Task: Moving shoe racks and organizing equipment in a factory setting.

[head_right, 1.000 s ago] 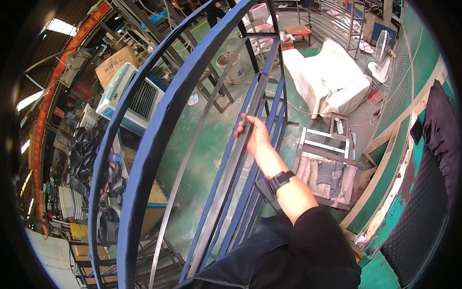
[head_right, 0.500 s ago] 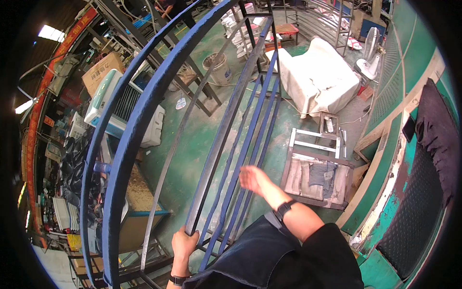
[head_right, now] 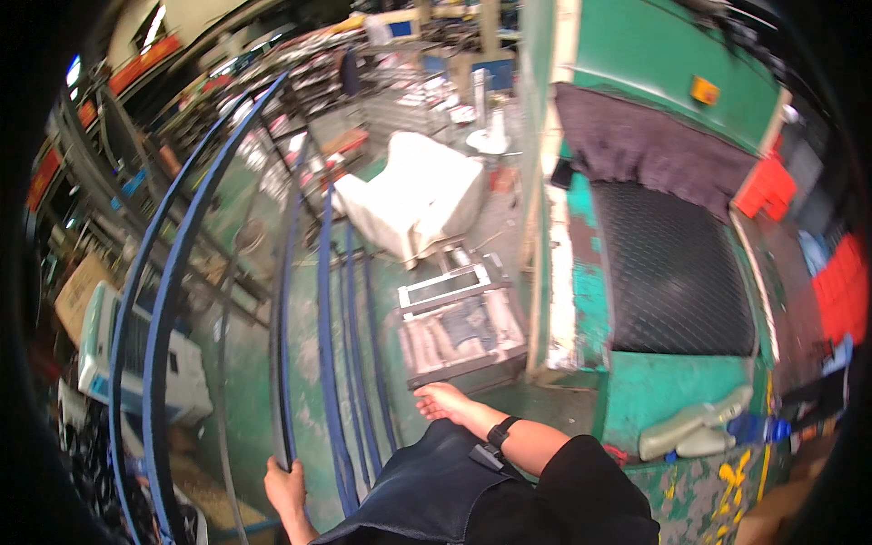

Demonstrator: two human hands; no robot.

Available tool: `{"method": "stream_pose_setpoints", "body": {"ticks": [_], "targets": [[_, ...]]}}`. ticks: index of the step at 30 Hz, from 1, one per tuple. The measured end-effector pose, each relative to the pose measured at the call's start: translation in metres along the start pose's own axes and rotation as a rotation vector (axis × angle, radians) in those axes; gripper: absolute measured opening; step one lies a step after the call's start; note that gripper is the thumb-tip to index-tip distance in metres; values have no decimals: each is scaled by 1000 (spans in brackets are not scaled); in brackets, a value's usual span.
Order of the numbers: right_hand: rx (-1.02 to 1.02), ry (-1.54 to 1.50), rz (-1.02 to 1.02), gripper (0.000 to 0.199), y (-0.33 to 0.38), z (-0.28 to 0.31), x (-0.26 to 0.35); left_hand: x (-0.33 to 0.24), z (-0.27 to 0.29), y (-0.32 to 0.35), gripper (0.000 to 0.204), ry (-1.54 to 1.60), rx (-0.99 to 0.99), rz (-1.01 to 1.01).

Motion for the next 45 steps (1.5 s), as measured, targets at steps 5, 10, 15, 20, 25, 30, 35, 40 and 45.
{"method": "stream_pose_setpoints", "body": {"ticks": [5,10,15,20,25,30,35,40,45], "targets": [[-62,189,157,30,83,18,-39,-1,3,0,47,-24,-35,-158],[-21,429,73,36,187,40,-139,2,-1,1,52,-16,-62,-248],[-234,404,-123,38,289,115,-321,-43,2,60,42,-77,-208,-640],[-1010,-48,-468,29,431,219,-566,-62,-57,174,39,302,215,-976],[-1106,-628,-527,32,540,223,-682,-168,-141,378,25,221,703,-1083],[-1048,-585,-285,33,625,238,-747,-269,-192,608,23,199,1147,-1475],[-1338,-1042,-211,33,712,223,-809,-328,-223,819,26,108,1527,-1916],[-1313,-1015,176,35,783,239,-766,-333,-261,987,30,43,1770,-2257],[-1213,-824,407,35,900,276,-728,-334,-291,1123,25,43,1916,-2386]]}}
Point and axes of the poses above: each hand's wrist, its own y-axis away from the middle knuckle, its own z-axis out of the back of the hand, x = y × z, the point moved 4 cm from there along -y, towards the middle knuckle, and after that the axes turned 15 degrees about y, right-handed, at the moved point
